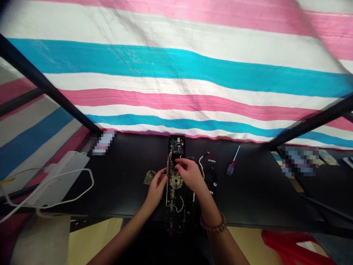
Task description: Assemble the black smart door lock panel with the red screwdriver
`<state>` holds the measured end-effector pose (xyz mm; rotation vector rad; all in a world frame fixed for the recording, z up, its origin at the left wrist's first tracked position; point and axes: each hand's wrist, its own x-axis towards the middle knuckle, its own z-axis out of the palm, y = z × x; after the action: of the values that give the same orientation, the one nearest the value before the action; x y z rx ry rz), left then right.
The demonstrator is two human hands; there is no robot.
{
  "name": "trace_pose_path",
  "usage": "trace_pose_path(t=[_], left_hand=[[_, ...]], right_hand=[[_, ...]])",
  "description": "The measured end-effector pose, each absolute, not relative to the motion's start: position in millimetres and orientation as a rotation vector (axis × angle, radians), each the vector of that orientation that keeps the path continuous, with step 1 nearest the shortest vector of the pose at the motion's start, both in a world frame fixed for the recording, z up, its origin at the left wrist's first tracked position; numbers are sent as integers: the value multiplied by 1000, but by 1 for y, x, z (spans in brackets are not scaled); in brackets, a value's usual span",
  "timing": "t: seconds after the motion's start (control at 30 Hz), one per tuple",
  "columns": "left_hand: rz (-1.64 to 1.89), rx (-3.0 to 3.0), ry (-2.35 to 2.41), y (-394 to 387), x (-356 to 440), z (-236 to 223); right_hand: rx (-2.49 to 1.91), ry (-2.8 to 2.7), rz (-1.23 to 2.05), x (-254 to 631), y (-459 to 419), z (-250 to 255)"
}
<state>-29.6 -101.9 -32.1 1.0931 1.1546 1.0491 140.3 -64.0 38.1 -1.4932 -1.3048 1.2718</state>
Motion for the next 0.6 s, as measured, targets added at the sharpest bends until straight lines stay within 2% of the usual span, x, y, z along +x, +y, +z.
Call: trace_pose_path(t=[0.23, 0.6], left_hand=[[1020, 1330, 1176, -103, -34, -43], [993, 1432, 1146, -105, -37, -38]], right_hand=[[-1632, -1637, 1090, 127, -52, 45], [-1593, -1557, 1060, 139, -49, 45]])
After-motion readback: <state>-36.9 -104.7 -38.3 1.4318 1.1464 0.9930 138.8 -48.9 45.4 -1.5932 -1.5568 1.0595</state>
